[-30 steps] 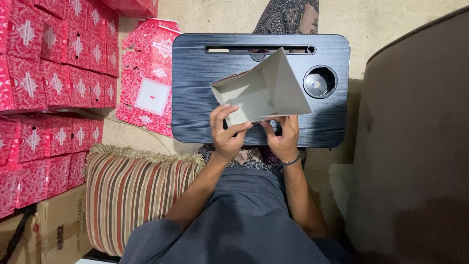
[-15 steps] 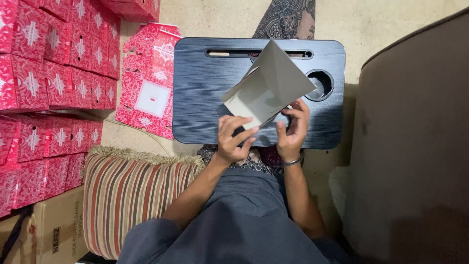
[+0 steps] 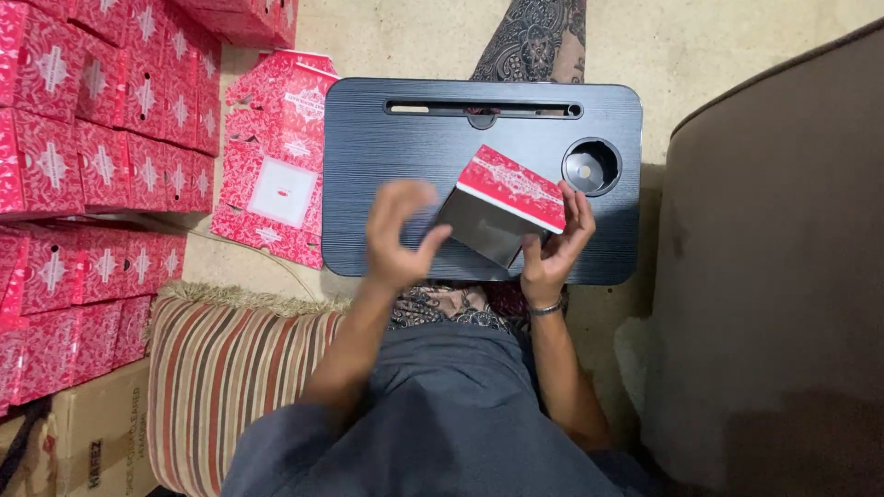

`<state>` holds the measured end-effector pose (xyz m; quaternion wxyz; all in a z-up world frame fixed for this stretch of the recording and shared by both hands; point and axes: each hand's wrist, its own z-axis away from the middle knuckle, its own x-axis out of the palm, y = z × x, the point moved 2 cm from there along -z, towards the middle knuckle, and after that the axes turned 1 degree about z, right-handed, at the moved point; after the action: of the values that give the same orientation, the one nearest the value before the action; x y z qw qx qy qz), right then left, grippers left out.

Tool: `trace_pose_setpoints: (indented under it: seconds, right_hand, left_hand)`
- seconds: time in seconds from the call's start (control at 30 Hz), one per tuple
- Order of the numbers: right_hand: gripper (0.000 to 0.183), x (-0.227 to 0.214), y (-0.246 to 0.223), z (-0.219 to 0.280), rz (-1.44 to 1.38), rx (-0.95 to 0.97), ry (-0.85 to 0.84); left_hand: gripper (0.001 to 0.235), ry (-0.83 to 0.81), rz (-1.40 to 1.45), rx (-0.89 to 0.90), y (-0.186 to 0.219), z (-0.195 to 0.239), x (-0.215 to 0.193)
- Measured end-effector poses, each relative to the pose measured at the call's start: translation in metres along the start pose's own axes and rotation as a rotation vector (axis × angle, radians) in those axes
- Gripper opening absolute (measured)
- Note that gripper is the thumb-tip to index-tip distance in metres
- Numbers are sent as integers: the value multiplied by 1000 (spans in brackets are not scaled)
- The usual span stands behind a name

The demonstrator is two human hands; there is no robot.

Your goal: Assembling a decorative box from a flat cardboard template by folding along scored lines and tucking tabs.

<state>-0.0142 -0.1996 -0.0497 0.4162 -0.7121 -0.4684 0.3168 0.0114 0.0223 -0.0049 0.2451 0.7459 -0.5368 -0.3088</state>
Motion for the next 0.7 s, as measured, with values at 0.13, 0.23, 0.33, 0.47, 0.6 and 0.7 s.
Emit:
trace_pose_setpoints:
  seconds: [0.13,0.23,0.33,0.47,0.6,0.7]
  right_hand:
    - [81,-3,5,3,-50,-6,3]
    - [83,-5,11,4,12,-36,-29]
    - [87,-4,9,2,35,-61,-56]
    - [75,-5,-8,-3,117,-113,-87]
    - [61,-17,-23,2,57,-143,-95]
    - [59,-23,-54,-7,-163,-183,-218]
  left_hand:
    - [81,-241,80,-149,0,-41,5]
    - [77,-363,88,-51,-4,-40,20]
    - [52,-289,83,-16,-2,-32,27]
    - [27,-245,85,-61,15,-25,15]
    - [36,-317,84,-91,49,-39,-9]
    - [42,-343,198,-120,60,-43,-21]
